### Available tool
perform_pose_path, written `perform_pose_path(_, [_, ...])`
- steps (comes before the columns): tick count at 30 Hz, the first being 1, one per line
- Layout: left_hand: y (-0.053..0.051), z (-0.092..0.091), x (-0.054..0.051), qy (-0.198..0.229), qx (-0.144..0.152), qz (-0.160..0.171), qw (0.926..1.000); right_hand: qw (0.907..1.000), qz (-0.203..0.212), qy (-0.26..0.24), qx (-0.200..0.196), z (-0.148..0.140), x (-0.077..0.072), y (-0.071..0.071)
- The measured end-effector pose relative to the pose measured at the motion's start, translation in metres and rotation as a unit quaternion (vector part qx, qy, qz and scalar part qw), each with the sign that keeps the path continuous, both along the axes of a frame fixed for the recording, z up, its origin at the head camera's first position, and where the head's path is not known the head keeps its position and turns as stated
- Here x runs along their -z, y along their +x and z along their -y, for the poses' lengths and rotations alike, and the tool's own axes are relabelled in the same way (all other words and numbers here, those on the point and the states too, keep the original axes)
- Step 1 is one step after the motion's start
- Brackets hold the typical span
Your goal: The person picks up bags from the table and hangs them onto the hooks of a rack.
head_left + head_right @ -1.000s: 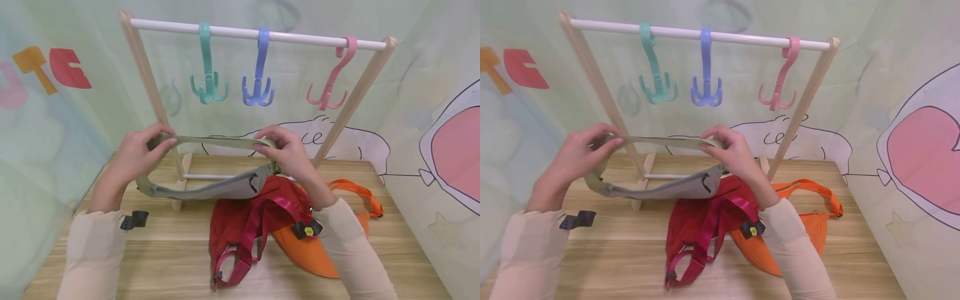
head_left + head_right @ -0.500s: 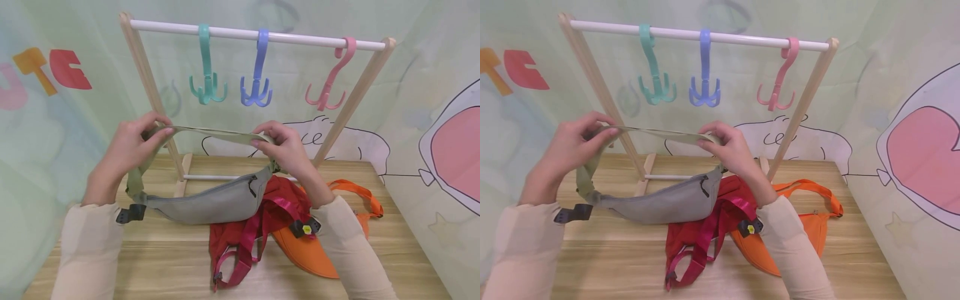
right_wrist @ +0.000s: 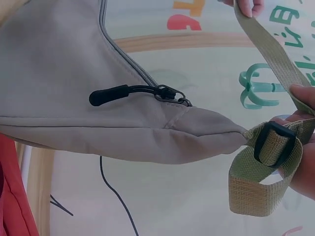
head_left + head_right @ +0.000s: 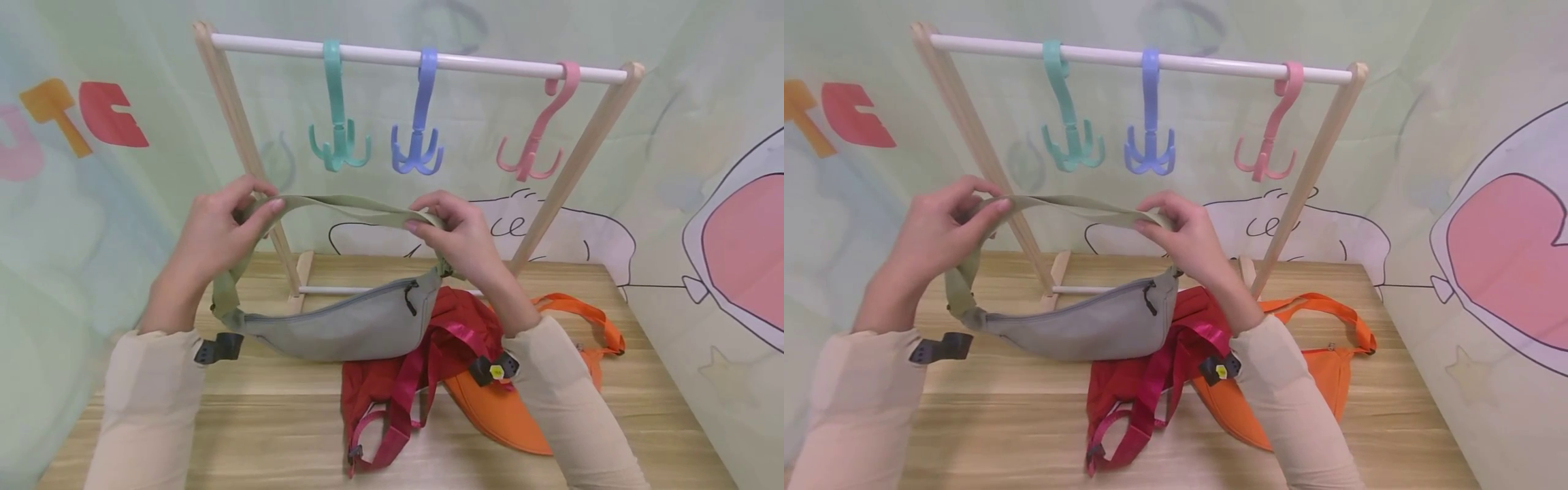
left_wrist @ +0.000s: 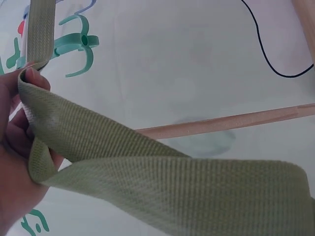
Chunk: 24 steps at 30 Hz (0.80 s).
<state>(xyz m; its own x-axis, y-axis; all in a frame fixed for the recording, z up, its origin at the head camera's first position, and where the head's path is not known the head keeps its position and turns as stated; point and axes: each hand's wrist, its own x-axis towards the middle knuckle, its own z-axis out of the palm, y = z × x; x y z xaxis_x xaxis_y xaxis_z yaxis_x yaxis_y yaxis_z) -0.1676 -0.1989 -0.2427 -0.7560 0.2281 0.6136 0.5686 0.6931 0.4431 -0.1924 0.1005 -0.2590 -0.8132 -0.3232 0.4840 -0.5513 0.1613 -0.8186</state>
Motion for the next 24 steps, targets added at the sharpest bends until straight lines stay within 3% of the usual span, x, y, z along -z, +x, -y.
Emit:
perform_pose_path(7, [-0.001,-0.002,0.000,-0.002,-0.020,-0.014,0.9997,0.9998,-0.007,0.002,0.016,0.003,-0.002,-0.002])
perform_pose_path(14, [-0.002,-0.004,-0.004,0.003,-0.034,-0.011,0.9994,0.9993,0.007,0.001,0.037,0.005,-0.004,-0.004])
perform_pose_path(24, [-0.003,-0.008,-0.008,0.016,-0.063,-0.013,0.9978,0.9987,-0.008,-0.019,0.047,0.011,-0.009,-0.008])
